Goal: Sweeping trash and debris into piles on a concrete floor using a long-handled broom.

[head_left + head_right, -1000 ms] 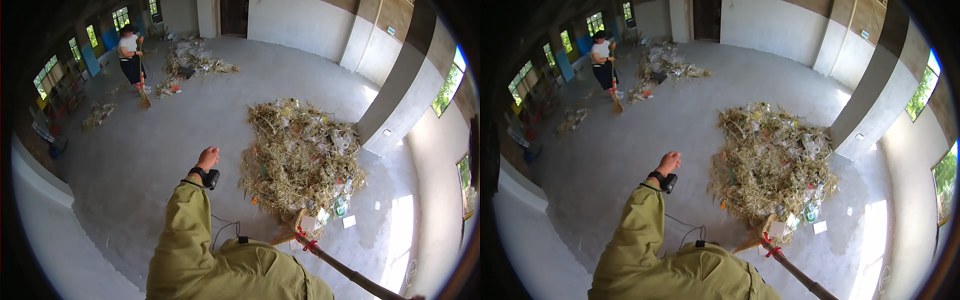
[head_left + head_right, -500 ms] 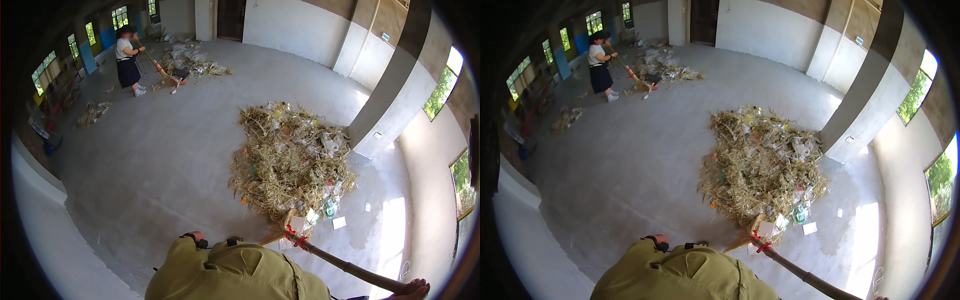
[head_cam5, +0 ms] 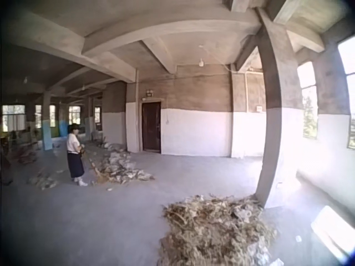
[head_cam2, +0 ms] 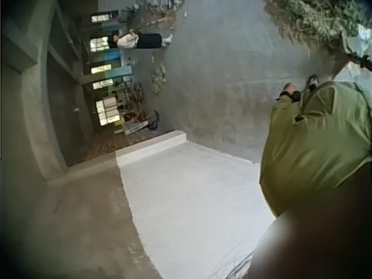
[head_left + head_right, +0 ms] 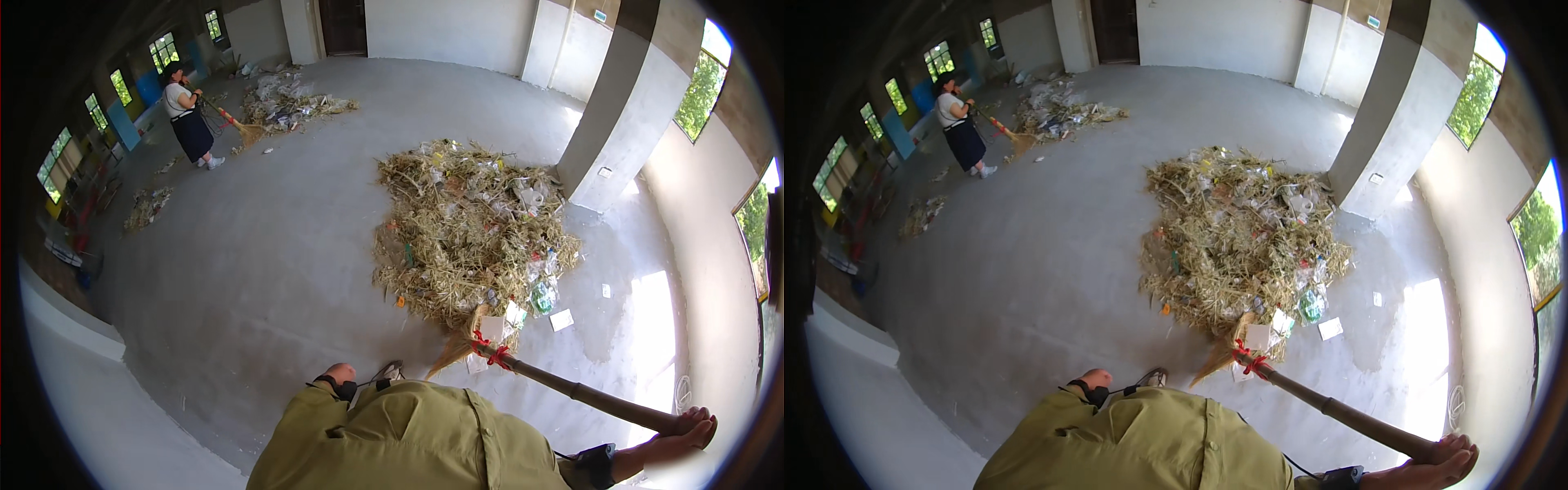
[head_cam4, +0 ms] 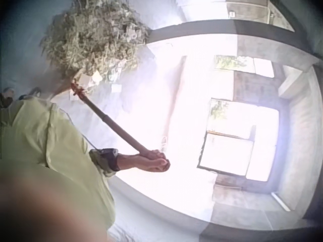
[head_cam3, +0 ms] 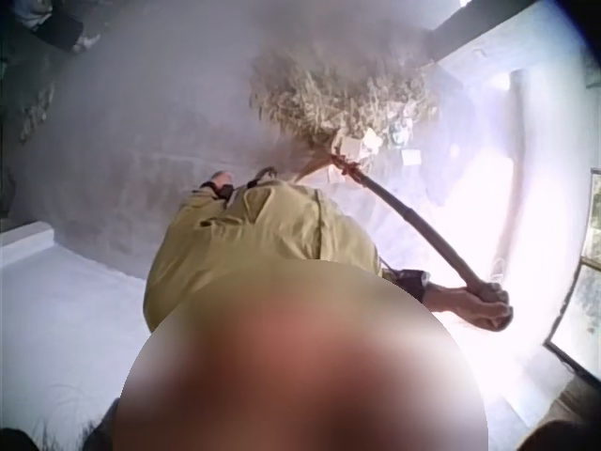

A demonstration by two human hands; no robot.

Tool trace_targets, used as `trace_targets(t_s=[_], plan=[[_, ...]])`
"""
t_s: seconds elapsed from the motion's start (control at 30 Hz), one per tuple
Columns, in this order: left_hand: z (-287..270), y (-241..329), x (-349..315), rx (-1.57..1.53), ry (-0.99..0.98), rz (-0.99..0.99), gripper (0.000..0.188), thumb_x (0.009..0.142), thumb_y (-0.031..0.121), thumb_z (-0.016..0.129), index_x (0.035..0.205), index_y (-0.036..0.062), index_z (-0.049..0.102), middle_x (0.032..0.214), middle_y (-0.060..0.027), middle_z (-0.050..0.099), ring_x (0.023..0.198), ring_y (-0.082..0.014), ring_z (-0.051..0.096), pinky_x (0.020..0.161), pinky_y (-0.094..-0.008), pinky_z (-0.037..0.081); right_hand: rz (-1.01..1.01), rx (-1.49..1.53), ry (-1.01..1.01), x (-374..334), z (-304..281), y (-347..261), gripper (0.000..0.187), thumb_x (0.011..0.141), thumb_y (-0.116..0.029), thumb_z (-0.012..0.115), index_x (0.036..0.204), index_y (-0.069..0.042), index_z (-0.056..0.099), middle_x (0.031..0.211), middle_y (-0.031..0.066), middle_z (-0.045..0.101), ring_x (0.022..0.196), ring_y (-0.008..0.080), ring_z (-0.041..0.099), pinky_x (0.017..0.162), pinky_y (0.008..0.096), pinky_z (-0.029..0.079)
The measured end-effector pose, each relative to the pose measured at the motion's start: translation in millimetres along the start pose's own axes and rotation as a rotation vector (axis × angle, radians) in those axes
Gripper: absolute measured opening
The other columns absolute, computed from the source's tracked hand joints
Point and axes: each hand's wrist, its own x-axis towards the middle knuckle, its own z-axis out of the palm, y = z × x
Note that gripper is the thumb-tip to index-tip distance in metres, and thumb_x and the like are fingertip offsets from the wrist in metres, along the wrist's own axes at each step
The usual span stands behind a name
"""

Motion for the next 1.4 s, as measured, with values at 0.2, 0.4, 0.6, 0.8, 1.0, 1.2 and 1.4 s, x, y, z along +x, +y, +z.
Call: trace_targets(t_s=[0.2,0.4,0.6,0.8,1.0,1.2,1.4], plan=[[22,-8,15,-0.077,-0.052,0.107,0.024,0.071,0.026,0.049,0.078,0.0068,0.062,0.08,-0.0163,0.06,0.078,-0.0313,0.057,0.07,-0.0388,0.044,0.025,0.034,-0.018,21,-43,17,0.038,0.082,-0.03,0.053,0.102,0.002,0.049,0.084,0.0113,0.055,0.075,0.0186,0.054,0.068,0.0256,0.044],[20,-12,17,0.028,-0.142,0.096,0.023,0.069,0.025,0.049,0.077,0.0084,0.063,0.079,-0.0147,0.061,0.075,-0.0305,0.058,0.069,-0.0389,0.044,0.036,-0.011,0.014,23,-73,17,0.033,0.086,-0.025,0.046,0.093,0.007,0.05,0.081,0.0113,0.054,0.072,0.019,0.053,0.068,0.0267,0.044],[3,3,35,0.185,-0.266,0.18,0.027,0.072,0.03,0.049,0.086,0.0103,0.061,0.083,-0.0109,0.061,0.079,-0.0275,0.057,0.071,-0.0365,0.044,0.056,0.201,-0.103,20,-98,3,0.023,0.084,-0.022,0.046,0.081,0.0,0.042,0.075,0.0095,0.045,0.071,0.018,0.044,0.065,0.0265,0.037],[-24,45,55,0.141,-0.29,0.197,0.026,0.074,0.027,0.049,0.09,0.0115,0.061,0.09,-0.0118,0.061,0.087,-0.0285,0.056,0.077,-0.0359,0.044,0.014,0.276,-0.214,-5,-93,-22,0.028,0.084,-0.028,0.045,0.093,-0.001,0.042,0.073,0.0072,0.035,0.065,0.0169,0.036,0.062,0.0286,0.031],[-50,174,67,0.235,-0.324,0.489,0.029,0.078,0.024,0.048,0.101,0.0082,0.056,0.096,-0.0118,0.059,0.09,-0.0277,0.055,0.077,-0.036,0.044,0.001,0.144,-0.091,-32,-96,-55,0.025,0.084,-0.03,0.044,0.091,-0.006,0.044,0.069,0.0051,0.034,0.06,0.0135,0.036,0.059,0.0257,0.032],[-27,300,44,0.322,-0.52,0.869,0.04,0.073,0.023,0.057,0.11,0.01,0.049,0.103,-0.0119,0.053,0.099,-0.0264,0.05,0.084,-0.035,0.04,0.001,0.115,0.003,-56,-110,-82,0.02,0.083,-0.026,0.046,0.087,-0.007,0.043,0.068,0.004,0.032,0.061,0.0136,0.035,0.062,0.0256,0.031],[30,342,-8,0.385,-0.439,1.535,0.061,0.063,0.015,0.066,0.118,0.0159,0.04,0.112,-0.0105,0.046,0.106,-0.0277,0.043,0.091,-0.0358,0.035,0.02,-0.014,0.066,-79,-118,-104,0.023,0.083,-0.031,0.045,0.085,-0.009,0.039,0.063,0.0011,0.03,0.052,0.009,0.033,0.056,0.0229,0.028]])
